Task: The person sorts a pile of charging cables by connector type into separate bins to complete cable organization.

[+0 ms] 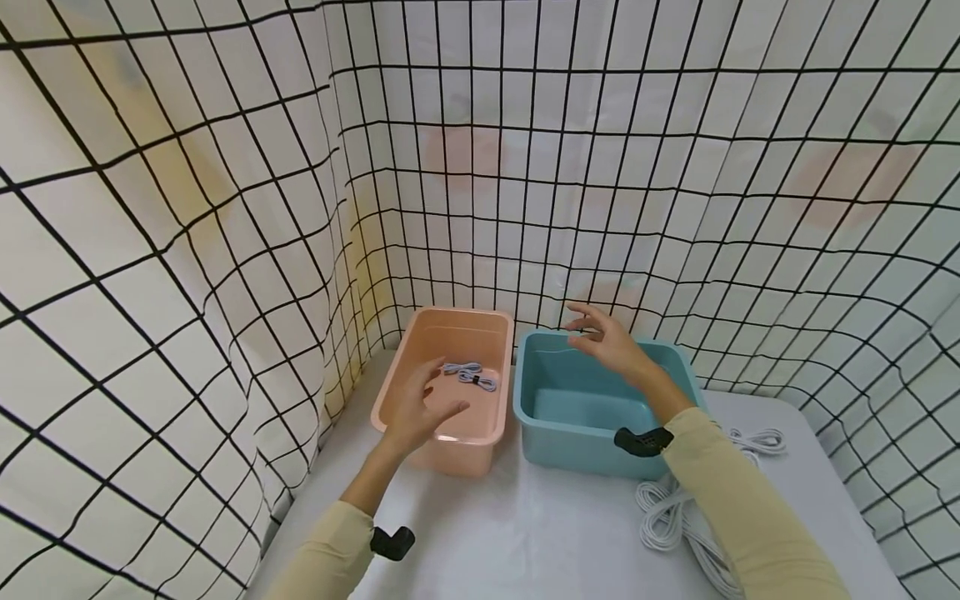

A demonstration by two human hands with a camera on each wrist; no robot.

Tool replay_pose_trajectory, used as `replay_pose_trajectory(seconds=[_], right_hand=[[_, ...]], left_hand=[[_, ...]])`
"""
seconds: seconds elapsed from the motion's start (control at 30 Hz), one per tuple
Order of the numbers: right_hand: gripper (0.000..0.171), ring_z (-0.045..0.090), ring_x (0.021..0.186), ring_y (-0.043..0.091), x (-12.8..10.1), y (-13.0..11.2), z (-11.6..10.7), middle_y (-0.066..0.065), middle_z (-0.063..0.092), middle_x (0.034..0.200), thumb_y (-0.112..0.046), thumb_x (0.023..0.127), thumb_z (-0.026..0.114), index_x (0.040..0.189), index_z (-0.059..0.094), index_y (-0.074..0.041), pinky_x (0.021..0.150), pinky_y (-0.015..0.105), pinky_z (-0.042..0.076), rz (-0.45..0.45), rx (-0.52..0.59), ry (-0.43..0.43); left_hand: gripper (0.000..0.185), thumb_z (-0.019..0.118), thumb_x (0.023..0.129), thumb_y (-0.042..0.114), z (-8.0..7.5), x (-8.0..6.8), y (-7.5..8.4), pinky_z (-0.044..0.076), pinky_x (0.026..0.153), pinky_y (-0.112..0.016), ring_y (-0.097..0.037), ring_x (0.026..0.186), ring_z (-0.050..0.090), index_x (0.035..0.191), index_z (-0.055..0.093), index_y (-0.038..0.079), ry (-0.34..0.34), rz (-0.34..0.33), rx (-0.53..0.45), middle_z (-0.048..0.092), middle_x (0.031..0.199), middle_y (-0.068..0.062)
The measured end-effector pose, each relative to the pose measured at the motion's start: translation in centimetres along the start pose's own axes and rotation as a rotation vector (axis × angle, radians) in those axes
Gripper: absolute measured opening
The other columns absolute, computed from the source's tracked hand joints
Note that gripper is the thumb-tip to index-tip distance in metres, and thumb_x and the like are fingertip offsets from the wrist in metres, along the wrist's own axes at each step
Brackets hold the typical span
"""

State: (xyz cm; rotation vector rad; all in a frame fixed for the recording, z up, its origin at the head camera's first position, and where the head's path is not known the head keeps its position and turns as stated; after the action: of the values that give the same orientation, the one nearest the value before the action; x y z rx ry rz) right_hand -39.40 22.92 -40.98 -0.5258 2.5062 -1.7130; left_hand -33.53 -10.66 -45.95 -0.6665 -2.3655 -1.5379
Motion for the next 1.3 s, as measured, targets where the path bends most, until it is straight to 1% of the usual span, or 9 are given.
replay_pose_trajectory(seconds=[0.17,0.27,0.47,0.6,0.8,0.93,1.07,1.2,1.3], right_hand=[[0.065,0.053,0.130,0.041,-0.8,-0.2,-0.6,0.025,0.051,0.143,-0.015,0.105,0.064,0.163,0.033,-0.017,0.108,0.060,0.043,-0.008,-0.007,0.009],[0.064,0.055,0.127,0.039,-1.2,-0.1,-0.9,0.020,0.053,0.141,-0.017,0.105,0.064,0.162,0.035,-0.019,0.105,0.059,0.045,-0.006,-0.026,0.015],[0.062,0.056,0.126,0.039,-2.1,0.3,-1.6,0.017,0.055,0.140,-0.018,0.105,0.065,0.161,0.037,-0.021,0.106,0.060,0.044,0.005,-0.032,0.020],[0.064,0.056,0.126,0.039,-2.8,0.6,-2.0,0.018,0.056,0.139,-0.021,0.104,0.066,0.161,0.036,-0.020,0.106,0.058,0.045,0.008,-0.037,0.023],[0.065,0.057,0.125,0.041,-3.8,1.0,-2.7,0.020,0.056,0.140,-0.021,0.104,0.066,0.162,0.035,-0.018,0.106,0.062,0.043,-0.017,-0.025,0.017],[0.064,0.058,0.124,0.040,-4.4,1.0,-3.0,0.020,0.057,0.140,-0.022,0.104,0.066,0.161,0.036,-0.019,0.104,0.062,0.045,-0.020,-0.039,0.029],[0.064,0.057,0.125,0.042,-5.0,1.0,-3.3,0.021,0.057,0.139,-0.019,0.105,0.065,0.161,0.035,-0.017,0.105,0.063,0.044,-0.009,-0.041,0.035],[0.064,0.056,0.125,0.045,-5.9,1.6,-3.8,0.023,0.058,0.137,-0.015,0.105,0.063,0.162,0.033,-0.013,0.105,0.062,0.044,-0.013,-0.036,0.046],[0.064,0.060,0.122,0.040,-6.5,2.2,-4.2,0.022,0.060,0.135,-0.017,0.105,0.064,0.162,0.034,-0.013,0.103,0.057,0.048,-0.010,-0.039,0.061]], left_hand=[[0.078,0.090,0.083,0.025,2.3,0.6,0.7,0.042,0.109,-0.059,-0.032,0.136,0.047,0.150,0.051,0.011,-0.065,0.016,0.040,0.053,0.144,-0.008],[0.079,0.091,0.082,0.026,3.5,0.8,1.2,0.044,0.108,-0.055,-0.031,0.136,0.048,0.149,0.051,0.007,-0.088,0.030,0.062,0.054,0.145,-0.009],[0.082,0.091,0.082,0.021,6.3,1.4,2.5,0.044,0.108,-0.055,-0.033,0.134,0.051,0.149,0.050,0.000,-0.144,0.049,0.027,0.055,0.147,-0.017],[0.084,0.091,0.081,0.025,8.4,1.7,3.0,0.042,0.111,-0.053,-0.032,0.138,0.049,0.150,0.049,0.001,-0.180,0.014,0.054,0.053,0.150,-0.016],[0.089,0.092,0.080,0.031,11.1,2.2,3.5,0.042,0.111,-0.051,-0.035,0.138,0.048,0.149,0.048,-0.002,-0.218,-0.041,0.163,0.052,0.150,-0.018],[0.088,0.091,0.081,0.034,11.8,2.1,3.4,0.041,0.112,-0.051,-0.036,0.138,0.048,0.149,0.048,-0.001,-0.212,-0.088,0.237,0.050,0.151,-0.019],[0.087,0.091,0.080,0.038,12.0,2.1,3.1,0.040,0.113,-0.053,-0.037,0.137,0.049,0.147,0.050,-0.002,-0.202,-0.095,0.321,0.052,0.150,-0.018],[0.089,0.090,0.080,0.045,12.5,2.1,2.8,0.031,0.117,-0.057,-0.037,0.136,0.050,0.146,0.053,-0.002,-0.219,-0.085,0.411,0.055,0.148,-0.018],[0.089,0.089,0.080,0.049,13.0,1.9,2.8,0.021,0.119,-0.063,-0.036,0.139,0.048,0.144,0.056,-0.003,-0.238,-0.083,0.498,0.055,0.148,-0.019]])
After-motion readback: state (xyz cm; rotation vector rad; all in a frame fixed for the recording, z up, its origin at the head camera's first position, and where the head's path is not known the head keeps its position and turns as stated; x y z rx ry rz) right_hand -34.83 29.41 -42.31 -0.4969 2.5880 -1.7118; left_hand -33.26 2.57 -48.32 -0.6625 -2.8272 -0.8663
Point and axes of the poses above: each hand's wrist, its own x-axis towards the middle knuckle, its own z-axis out of the palm, y = z × x, the point moved 6 cm from there along x, towards the middle knuckle
